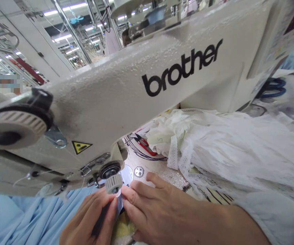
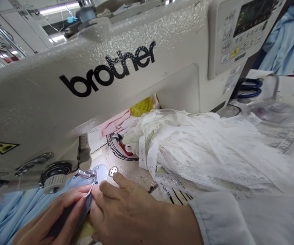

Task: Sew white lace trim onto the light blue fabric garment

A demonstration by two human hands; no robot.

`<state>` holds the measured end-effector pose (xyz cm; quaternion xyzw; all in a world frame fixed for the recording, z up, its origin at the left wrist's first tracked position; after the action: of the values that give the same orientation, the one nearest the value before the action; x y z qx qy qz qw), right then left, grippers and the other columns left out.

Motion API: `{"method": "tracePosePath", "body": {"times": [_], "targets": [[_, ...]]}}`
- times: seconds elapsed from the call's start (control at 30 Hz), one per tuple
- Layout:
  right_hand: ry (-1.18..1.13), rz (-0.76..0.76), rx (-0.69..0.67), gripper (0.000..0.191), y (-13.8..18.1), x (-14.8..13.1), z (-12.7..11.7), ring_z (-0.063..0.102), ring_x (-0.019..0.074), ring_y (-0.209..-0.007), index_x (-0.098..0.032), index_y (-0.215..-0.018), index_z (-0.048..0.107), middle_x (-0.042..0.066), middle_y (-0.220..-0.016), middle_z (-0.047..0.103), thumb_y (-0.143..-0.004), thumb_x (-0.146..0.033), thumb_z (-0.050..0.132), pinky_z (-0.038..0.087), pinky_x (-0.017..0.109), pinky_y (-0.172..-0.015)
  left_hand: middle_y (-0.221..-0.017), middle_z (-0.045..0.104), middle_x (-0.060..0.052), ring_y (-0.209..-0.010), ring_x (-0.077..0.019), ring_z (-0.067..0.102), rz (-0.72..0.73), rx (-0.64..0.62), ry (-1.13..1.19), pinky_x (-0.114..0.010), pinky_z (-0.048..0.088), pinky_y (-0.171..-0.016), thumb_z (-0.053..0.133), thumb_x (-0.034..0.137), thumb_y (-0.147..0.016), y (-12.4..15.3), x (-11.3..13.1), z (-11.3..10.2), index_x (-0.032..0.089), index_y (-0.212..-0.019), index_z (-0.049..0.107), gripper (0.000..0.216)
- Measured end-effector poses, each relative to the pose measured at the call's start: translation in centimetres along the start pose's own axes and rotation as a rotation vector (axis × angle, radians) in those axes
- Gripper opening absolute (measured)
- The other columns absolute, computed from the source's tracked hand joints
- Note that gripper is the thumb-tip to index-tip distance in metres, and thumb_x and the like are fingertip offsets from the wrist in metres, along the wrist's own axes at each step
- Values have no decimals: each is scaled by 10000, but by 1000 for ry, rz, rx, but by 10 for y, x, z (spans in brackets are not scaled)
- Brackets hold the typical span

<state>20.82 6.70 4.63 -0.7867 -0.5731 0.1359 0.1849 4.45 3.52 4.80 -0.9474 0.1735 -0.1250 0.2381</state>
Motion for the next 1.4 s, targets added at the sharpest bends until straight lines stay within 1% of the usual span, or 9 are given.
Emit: {"method": "tracePosePath", "body": {"times": [0.13, 0.27, 0.47, 0.6, 0.7, 0.9, 1.1, 1.27, 1.4], "targets": [[8, -9, 16, 367, -1, 0, 5, 538, 251, -1124, -78, -1184, 597, 129, -1294, 613, -1026, -366, 433, 401, 416, -934, -1059, 712, 19, -1004, -86, 660, 54, -30, -20, -144, 440, -986, 530, 303, -966, -3, 0, -1, 247, -1058, 627, 144], [-13, -6, -14, 345, 1, 0, 1, 531, 246, -1131, -96, -1173, 612, 110, -1282, 617, -1031, -357, 436, 404, 415, -928, -1042, 725, 4, -1005, -84, 666, 151, -42, -36, -130, 424, -1004, 535, 234, -949, -11, 5, -2, 219, -1036, 620, 123], [-19, 0, -6, 366, 1, 0, 1, 532, 243, -1122, -115, -1137, 646, 91, -1269, 620, -1030, -393, 434, 404, 414, -942, -992, 732, -21, -981, -86, 670, 211, -13, -42, -141, 425, -999, 496, 221, -964, -14, 11, -2, 187, -1012, 627, 144], [0, -1, 22, 374, 1, 0, 4, 537, 240, -1106, -118, -1149, 645, 83, -1253, 635, -1033, -388, 413, 415, 408, -905, -998, 733, -38, -988, -95, 665, 241, -12, -53, -163, 450, -976, 497, 186, -958, -14, 14, -3, 170, -1011, 626, 140], [-12, 6, 5, 371, 0, 0, 7, 540, 243, -1095, -116, -1167, 635, 80, -1243, 642, -1025, -387, 425, 412, 407, -899, -985, 738, -41, -960, -92, 670, 271, 31, -49, -163, 461, -950, 477, 169, -964, -16, 16, -5, 163, -1007, 623, 153], [-50, 29, -32, 413, -2, 0, 6, 544, 247, -1068, -77, -1238, 592, 88, -1237, 639, -1008, -400, 473, 403, 418, -908, -988, 732, -52, -981, -101, 671, 269, -1, -69, -176, 478, -934, 473, 191, -970, -18, 14, -3, 159, -1021, 629, 167], [-105, 56, -29, 398, -5, 5, 7, 553, 240, -989, -88, -1184, 619, 72, -1110, 666, -960, -413, 564, 410, 405, -874, -946, 719, -62, -947, -111, 668, 283, 16, -28, -204, 511, -892, 498, 110, -932, -16, 14, -6, 150, -1008, 627, 155], [-103, 51, -26, 327, -4, 2, 4, 555, 237, -909, -117, -1026, 673, 48, -979, 668, -931, -421, 600, 425, 398, -796, -953, 722, -61, -946, -107, 667, 284, 14, -22, -201, 508, -888, 501, 96, -919, -17, 15, -7, 151, -995, 629, 158], [-66, 113, -28, 322, -2, 0, -5, 552, 237, -945, -114, -1075, 665, 51, -1007, 664, -915, -392, 649, 413, 397, -854, -945, 726, -54, -937, -104, 670, 288, 33, -10, -201, 502, -894, 504, 85, -915, -18, 17, -6, 156, -982, 625, 155]]}}
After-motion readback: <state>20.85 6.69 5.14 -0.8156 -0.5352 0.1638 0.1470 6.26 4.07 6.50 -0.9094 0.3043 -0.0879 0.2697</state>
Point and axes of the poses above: each hand's wrist, its own y-axis away from the middle knuckle, its own z-axis out of the palm, x = y × z, the point moved 5 cm from there along -y, towards the middle knuckle
